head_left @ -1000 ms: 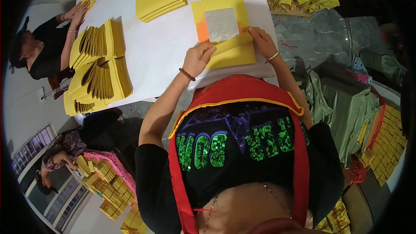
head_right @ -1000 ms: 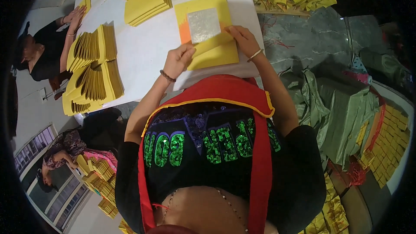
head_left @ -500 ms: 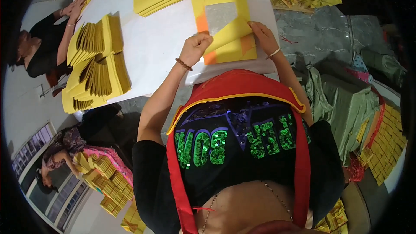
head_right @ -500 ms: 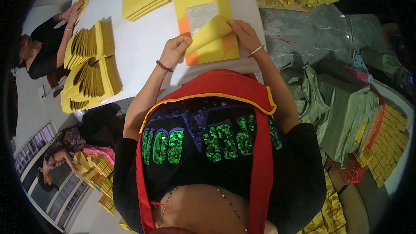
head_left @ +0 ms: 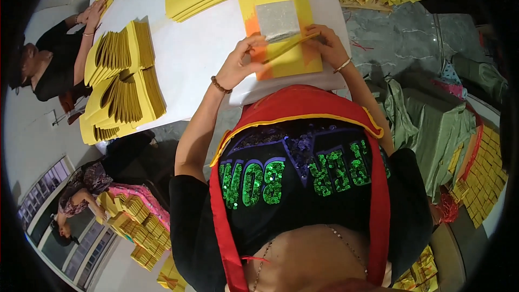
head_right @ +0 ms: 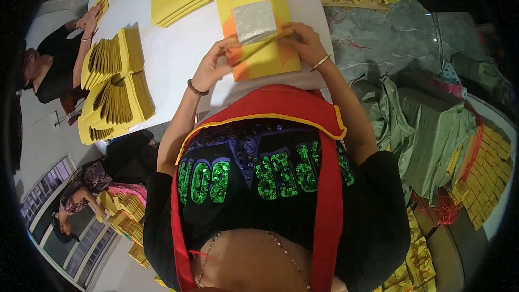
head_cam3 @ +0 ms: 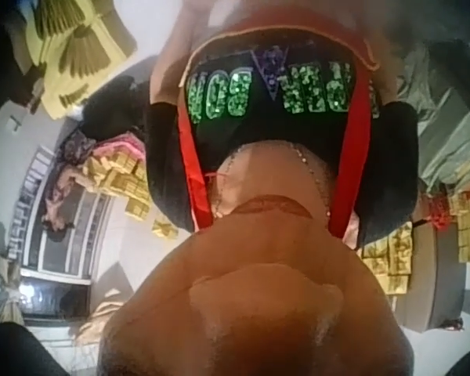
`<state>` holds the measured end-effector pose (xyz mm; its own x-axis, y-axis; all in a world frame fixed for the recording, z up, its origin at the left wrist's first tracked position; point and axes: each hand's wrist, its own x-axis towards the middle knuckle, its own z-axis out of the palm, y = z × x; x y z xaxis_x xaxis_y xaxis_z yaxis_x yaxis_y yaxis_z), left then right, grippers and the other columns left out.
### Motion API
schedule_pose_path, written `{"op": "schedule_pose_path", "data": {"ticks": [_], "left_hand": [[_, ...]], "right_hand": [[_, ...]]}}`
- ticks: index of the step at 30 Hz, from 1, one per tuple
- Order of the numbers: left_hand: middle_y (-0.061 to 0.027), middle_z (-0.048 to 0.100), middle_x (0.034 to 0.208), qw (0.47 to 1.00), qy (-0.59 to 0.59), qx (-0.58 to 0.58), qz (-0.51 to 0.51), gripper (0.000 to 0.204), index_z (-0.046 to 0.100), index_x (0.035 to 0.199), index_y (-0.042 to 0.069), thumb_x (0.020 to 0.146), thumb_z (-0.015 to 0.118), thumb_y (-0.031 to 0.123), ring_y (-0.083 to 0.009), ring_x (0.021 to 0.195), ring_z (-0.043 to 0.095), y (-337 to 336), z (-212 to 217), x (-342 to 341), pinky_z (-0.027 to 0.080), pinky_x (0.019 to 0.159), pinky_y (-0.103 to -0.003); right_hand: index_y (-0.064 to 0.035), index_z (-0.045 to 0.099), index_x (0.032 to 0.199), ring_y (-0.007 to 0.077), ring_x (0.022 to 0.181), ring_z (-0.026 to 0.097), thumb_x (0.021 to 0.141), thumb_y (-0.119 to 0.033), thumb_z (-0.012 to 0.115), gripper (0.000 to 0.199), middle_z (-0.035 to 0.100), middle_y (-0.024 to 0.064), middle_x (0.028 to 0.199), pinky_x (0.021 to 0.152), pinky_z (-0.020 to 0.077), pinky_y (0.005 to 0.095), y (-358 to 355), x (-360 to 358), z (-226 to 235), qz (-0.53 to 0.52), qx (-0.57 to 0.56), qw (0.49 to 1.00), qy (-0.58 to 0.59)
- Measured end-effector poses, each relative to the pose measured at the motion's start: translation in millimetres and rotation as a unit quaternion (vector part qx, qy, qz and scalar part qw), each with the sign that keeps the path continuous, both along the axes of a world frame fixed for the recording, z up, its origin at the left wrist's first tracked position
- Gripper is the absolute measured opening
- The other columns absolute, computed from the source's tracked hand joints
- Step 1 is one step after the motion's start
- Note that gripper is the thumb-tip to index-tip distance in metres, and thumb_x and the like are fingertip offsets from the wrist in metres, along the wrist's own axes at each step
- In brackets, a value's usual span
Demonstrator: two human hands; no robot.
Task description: Folding and stacking sheets of joss paper on a workbench.
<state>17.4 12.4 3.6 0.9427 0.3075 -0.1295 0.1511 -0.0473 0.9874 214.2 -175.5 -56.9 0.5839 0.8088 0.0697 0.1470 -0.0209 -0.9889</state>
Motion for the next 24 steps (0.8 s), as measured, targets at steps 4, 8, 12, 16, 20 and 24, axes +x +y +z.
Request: {"op": "schedule_pose_path", "data": {"ticks": [4, 8, 12, 16, 20, 24], "left_hand": [[-0.0109, 0.05, 0.117, 0.947, -0.027, 0.319, -0.012, 0.045, 0.052, 0.118, 0.011, 0.075, 0.066, 0.016, -0.0288, 0.109, 0.043, 9.8, -8.5, 4.3, 0.033, 0.094, -0.04], [-0.0079, 0.057, 0.107, 0.891, -0.065, 0.449, 0.036, 0.033, 0.061, 0.103, 0.012, 0.07, 0.061, 0.005, -0.029, 0.096, 0.05, 19.8, -30.4, 15.9, 0.038, 0.082, -0.037], [-0.0056, 0.06, 0.098, 0.881, -0.079, 0.466, 0.029, 0.027, 0.063, 0.095, 0.011, 0.07, 0.059, 0.002, -0.027, 0.088, 0.052, 26.1, -22.6, 23.6, 0.039, 0.077, -0.034], [-0.0072, 0.061, 0.095, 0.878, -0.11, 0.466, 0.029, 0.022, 0.063, 0.093, 0.009, 0.072, 0.057, 0.004, -0.0278, 0.084, 0.052, 26.3, -19.1, 29.1, 0.039, 0.077, -0.035], [-0.01, 0.061, 0.09, 0.94, 0.004, 0.323, 0.111, 0.015, 0.062, 0.092, 0.004, 0.079, 0.056, 0.008, -0.0277, 0.08, 0.053, 18.7, -19.1, 24.1, 0.042, 0.071, -0.036], [-0.0072, 0.057, 0.064, 0.969, 0.108, 0.119, 0.19, 0.015, 0.061, 0.084, -0.001, 0.083, 0.057, 0.014, -0.0156, 0.053, 0.05, 15.2, -21.6, 31.4, 0.04, 0.049, -0.029]], "right_hand": [[-0.0015, 0.058, 0.101, 0.0144, 0.086, 0.057, 0.078, -0.01, 0.063, 0.026, 0.061, 0.0062, 0.094, 0.074, 0.0461, 0.0262, 4.9, 1.9, -4.0, 0.017, -0.017, 0.991, 0.135], [-0.0021, 0.058, 0.101, 0.0158, 0.091, 0.057, 0.077, -0.01, 0.063, 0.026, 0.061, 0.0059, 0.095, 0.079, 0.0454, 0.0269, 5.0, 2.9, 0.3, 0.02, -0.02, 0.991, 0.135], [-0.0036, 0.058, 0.102, 0.0188, 0.103, 0.053, 0.075, -0.01, 0.064, 0.029, 0.059, 0.0101, 0.106, 0.087, 0.0426, 0.0296, 4.8, 17.9, 3.8, 0.014, 0.014, 0.986, -0.163], [-0.0037, 0.058, 0.105, 0.0195, 0.101, 0.056, 0.078, -0.012, 0.062, 0.029, 0.06, 0.0122, 0.108, 0.086, 0.0434, 0.0294, 20.3, 28.3, 20.0, 0.032, 0.066, 0.962, -0.262], [-0.0028, 0.056, 0.107, 0.0181, 0.089, 0.06, 0.081, -0.016, 0.06, 0.029, 0.063, 0.0118, 0.097, 0.079, 0.0455, 0.0279, 23.0, 23.9, 29.5, 0.088, -0.088, 0.991, -0.042], [-0.0017, 0.057, 0.103, 0.0159, 0.078, 0.061, 0.082, -0.021, 0.06, 0.028, 0.065, 0.0095, 0.084, 0.071, 0.0465, 0.0271, 31.8, 24.6, 15.9, 0.004, -0.107, 0.994, 0.006]]}}
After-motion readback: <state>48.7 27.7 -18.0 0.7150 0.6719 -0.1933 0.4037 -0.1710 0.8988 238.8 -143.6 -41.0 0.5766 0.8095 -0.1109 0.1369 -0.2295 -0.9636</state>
